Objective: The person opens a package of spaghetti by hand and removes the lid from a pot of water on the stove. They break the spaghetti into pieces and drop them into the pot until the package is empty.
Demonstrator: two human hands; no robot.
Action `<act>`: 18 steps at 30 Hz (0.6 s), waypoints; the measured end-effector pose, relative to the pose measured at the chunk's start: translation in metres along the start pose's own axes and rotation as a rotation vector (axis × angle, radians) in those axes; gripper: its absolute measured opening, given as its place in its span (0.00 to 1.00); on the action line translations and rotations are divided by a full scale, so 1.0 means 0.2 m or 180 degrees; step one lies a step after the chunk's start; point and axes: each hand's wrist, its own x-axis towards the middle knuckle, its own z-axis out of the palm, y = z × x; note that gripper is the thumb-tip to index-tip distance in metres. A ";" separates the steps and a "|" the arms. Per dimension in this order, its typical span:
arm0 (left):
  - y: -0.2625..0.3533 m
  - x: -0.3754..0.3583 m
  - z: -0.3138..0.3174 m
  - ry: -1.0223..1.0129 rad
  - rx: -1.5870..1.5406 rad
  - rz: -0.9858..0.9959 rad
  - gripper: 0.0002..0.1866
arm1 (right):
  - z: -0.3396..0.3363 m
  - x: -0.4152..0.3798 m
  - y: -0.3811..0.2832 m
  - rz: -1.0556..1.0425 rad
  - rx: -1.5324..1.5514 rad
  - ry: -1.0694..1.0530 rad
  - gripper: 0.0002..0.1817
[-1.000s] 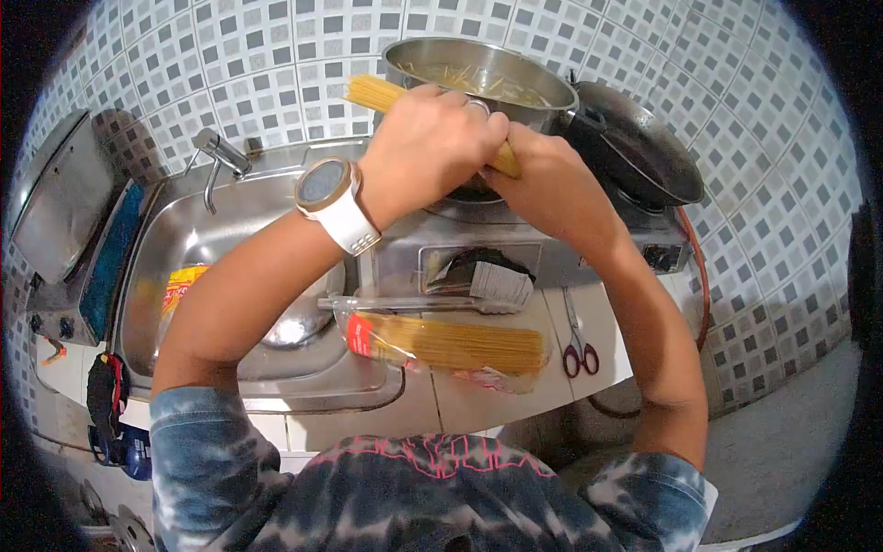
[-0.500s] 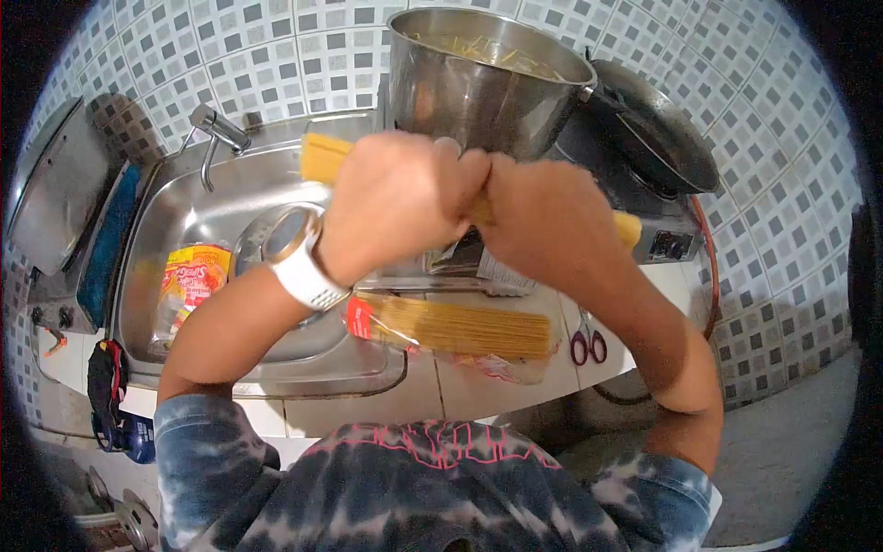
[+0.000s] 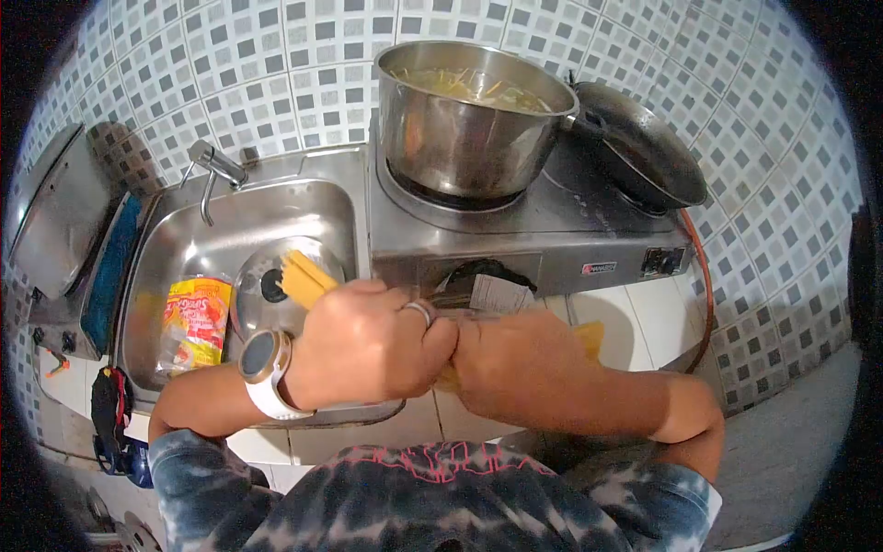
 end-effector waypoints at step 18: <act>0.07 -0.04 0.06 -0.0163 -0.0260 -0.0060 0.09 | 0.06 -0.07 -0.01 0.0245 0.0427 -0.0325 0.08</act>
